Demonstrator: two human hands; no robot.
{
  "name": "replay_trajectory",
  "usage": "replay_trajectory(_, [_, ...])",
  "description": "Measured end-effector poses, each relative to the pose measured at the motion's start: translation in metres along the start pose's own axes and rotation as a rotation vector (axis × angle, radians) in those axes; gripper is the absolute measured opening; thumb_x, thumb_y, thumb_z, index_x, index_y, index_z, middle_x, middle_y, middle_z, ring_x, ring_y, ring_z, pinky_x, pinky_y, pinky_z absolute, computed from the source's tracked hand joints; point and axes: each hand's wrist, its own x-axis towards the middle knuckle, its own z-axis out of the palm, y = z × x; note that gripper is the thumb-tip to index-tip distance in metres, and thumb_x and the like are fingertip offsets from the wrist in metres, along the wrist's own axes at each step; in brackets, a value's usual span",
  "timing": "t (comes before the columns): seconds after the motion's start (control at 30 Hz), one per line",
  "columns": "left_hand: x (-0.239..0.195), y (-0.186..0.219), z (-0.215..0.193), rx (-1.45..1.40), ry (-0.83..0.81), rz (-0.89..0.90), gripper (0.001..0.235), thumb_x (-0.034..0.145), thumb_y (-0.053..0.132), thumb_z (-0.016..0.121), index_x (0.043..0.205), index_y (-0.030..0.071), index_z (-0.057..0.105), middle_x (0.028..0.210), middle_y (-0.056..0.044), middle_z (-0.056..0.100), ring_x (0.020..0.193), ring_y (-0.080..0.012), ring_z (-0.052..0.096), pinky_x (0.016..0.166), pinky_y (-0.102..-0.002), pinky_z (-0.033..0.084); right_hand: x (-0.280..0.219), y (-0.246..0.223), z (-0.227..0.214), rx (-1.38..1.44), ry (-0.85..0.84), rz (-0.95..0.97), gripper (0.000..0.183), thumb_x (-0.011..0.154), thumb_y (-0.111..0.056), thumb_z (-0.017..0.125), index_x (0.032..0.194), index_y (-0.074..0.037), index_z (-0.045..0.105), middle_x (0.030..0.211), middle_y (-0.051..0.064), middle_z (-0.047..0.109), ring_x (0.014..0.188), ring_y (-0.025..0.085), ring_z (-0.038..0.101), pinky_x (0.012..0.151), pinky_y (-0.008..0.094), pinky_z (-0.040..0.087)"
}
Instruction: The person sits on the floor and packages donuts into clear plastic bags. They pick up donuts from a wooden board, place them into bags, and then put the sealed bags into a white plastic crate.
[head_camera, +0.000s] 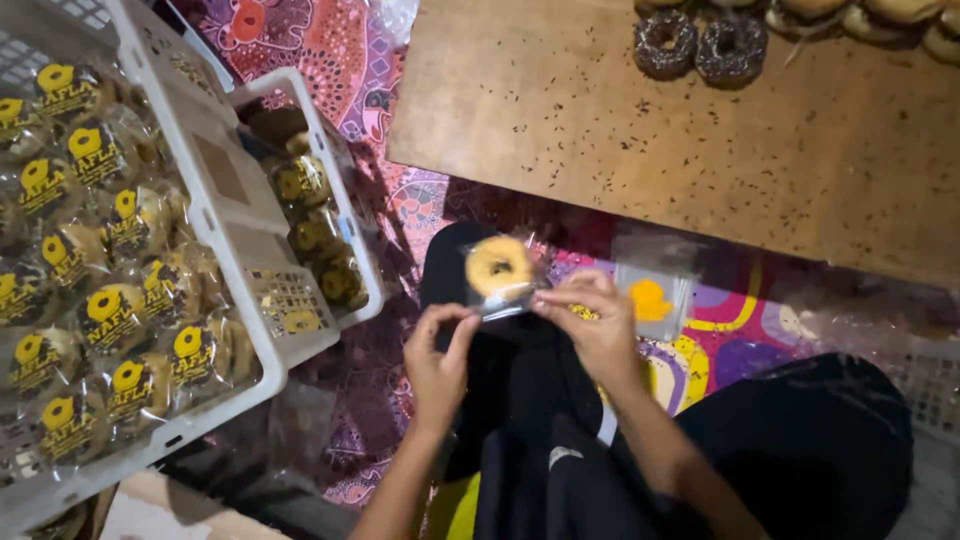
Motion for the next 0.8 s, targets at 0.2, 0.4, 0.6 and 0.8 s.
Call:
replay_trajectory(0.2, [-0.019, -0.064, -0.007, -0.009, -0.007, -0.380, 0.017, 0.101, 0.012, 0.073, 0.109, -0.003, 0.070, 0.084, -0.007, 0.061, 0.075, -0.0121, 0.053, 0.066, -0.028, 0.042, -0.048, 0.080, 0.057, 0.486, -0.072, 0.683, 0.020, 0.097, -0.011, 0.082, 0.090, 0.007, 0.076, 0.087, 0.019, 0.075, 0.077, 0.022, 0.068, 0.073, 0.031, 0.052])
replay_trajectory(0.4, [0.000, -0.045, 0.061, 0.012, -0.668, -0.305, 0.048, 0.090, 0.019, 0.072, 0.135, 0.007, 0.061, 0.098, -0.006, 0.078, 0.088, -0.0123, 0.072, 0.080, -0.029, 0.058, -0.063, 0.172, -0.064, 0.549, 0.124, 0.703, 0.038, 0.083, -0.006, 0.079, 0.119, -0.004, 0.065, 0.095, 0.007, 0.073, 0.081, 0.017, 0.070, 0.069, 0.030, 0.058])
replay_trajectory(0.6, [0.036, -0.068, 0.229, 0.830, -0.828, 0.153, 0.080, 0.081, 0.055, 0.077, 0.145, 0.012, 0.052, 0.141, -0.013, 0.055, 0.135, -0.0389, 0.045, 0.107, -0.062, 0.036, -0.048, 0.242, -0.193, -0.754, 0.441, 0.694, 0.032, 0.084, -0.015, 0.085, 0.108, -0.002, 0.068, 0.095, 0.018, 0.072, 0.084, 0.034, 0.070, 0.072, 0.043, 0.056])
replay_trajectory(0.8, [0.049, -0.133, 0.267, 1.155, -0.837, 0.296, 0.109, 0.059, 0.062, 0.086, 0.151, 0.019, 0.047, 0.158, -0.007, 0.038, 0.149, -0.0354, 0.019, 0.116, -0.074, -0.001, 0.023, 0.256, -0.078, -0.914, -0.412, 0.157, 0.033, 0.074, -0.019, 0.067, 0.100, 0.001, 0.074, 0.114, 0.028, 0.069, 0.111, 0.043, 0.064, 0.103, 0.049, 0.049])
